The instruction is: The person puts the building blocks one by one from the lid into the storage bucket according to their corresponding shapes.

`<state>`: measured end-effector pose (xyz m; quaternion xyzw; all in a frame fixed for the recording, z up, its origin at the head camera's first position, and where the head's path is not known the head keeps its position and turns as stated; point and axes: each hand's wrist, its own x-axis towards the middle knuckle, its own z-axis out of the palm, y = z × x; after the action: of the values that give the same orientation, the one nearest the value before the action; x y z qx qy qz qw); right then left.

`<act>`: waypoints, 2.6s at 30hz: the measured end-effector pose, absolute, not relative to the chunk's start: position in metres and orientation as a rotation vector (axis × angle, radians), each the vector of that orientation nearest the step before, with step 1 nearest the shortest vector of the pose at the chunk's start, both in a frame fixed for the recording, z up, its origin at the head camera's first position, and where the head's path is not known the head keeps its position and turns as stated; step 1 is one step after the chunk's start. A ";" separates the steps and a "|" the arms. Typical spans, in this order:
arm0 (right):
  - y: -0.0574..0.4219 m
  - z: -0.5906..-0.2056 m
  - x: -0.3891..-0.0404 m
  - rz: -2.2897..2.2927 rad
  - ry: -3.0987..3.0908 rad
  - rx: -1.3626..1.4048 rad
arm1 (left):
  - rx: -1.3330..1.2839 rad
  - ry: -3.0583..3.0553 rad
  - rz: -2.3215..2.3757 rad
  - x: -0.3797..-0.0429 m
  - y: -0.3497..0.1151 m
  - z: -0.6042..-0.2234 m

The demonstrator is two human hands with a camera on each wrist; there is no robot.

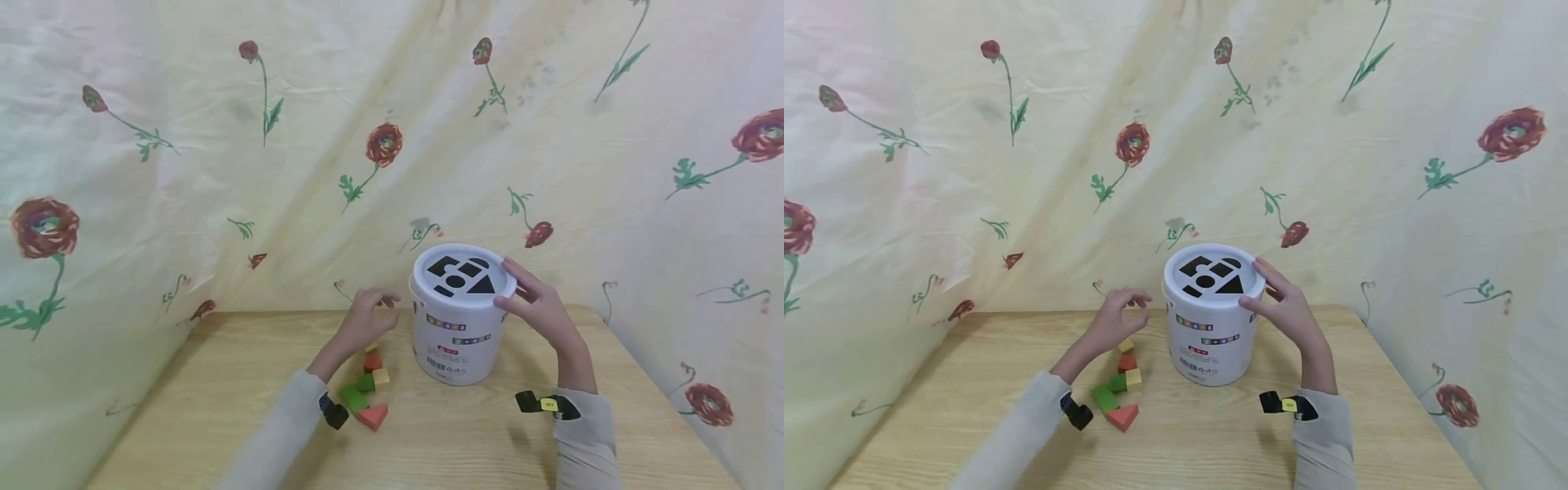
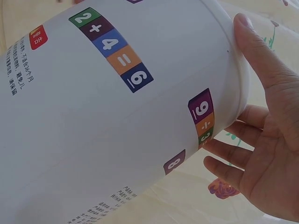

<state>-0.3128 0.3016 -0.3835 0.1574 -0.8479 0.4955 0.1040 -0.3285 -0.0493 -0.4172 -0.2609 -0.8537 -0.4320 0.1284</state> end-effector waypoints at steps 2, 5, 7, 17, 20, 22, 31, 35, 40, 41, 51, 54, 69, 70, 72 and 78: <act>0.302 -0.383 -0.312 1.466 -2.502 0.459 | -0.784 -2.564 -1.214 -0.328 -0.055 -0.424; 0.301 -0.383 -0.312 1.471 -2.502 0.458 | -0.841 -2.644 -1.162 -0.327 -0.062 -0.432; 0.301 -0.383 -0.313 1.471 -2.502 0.456 | -0.890 -2.680 -1.120 -0.328 -0.067 -0.437; 0.302 -0.383 -0.313 1.469 -2.504 0.449 | -1.030 -2.870 -0.998 -0.318 -0.085 -0.450; 0.302 -0.383 -0.313 1.464 -2.502 0.449 | -1.055 -2.922 -0.897 -0.315 -0.088 -0.453; 0.302 -0.383 -0.313 1.465 -2.502 0.450 | -1.068 -2.944 -0.805 -0.314 -0.090 -0.456; 0.304 -0.384 -0.311 1.463 -2.499 0.463 | -1.092 -2.977 -0.617 -0.309 -0.090 -0.464; 0.304 -0.385 -0.311 1.458 -2.508 0.458 | -1.094 -2.982 -0.600 -0.307 -0.091 -0.466; 0.303 -0.383 -0.312 1.457 -2.508 0.463 | -1.083 -2.974 -0.595 -0.308 -0.091 -0.465; 0.302 -0.383 -0.313 1.459 -2.506 0.466 | -1.081 -2.973 -0.594 -0.308 -0.091 -0.465; 0.301 -0.382 -0.315 1.456 -2.511 0.464 | -1.076 -3.042 -0.607 -0.308 -0.087 -0.461; 0.301 -0.383 -0.315 1.462 -2.507 0.461 | -1.085 -3.038 -0.583 -0.309 -0.086 -0.462; 0.298 -0.385 -0.311 1.498 -2.508 0.465 | -1.072 -2.931 -0.671 -0.310 -0.081 -0.479; 0.298 -0.385 -0.311 1.500 -2.507 0.466 | -1.066 -2.929 -0.681 -0.309 -0.080 -0.478; 0.298 -0.386 -0.311 1.497 -2.508 0.467 | -1.059 -2.913 -0.709 -0.307 -0.080 -0.478; 0.298 -0.389 -0.311 1.488 -2.497 0.467 | -0.986 -2.896 -0.885 -0.306 -0.077 -0.473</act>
<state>-0.3106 0.2977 -0.3888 0.1580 -0.8440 0.5030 0.0983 -0.3056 -0.0772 -0.4729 -0.3095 -0.9091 -0.2779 -0.0218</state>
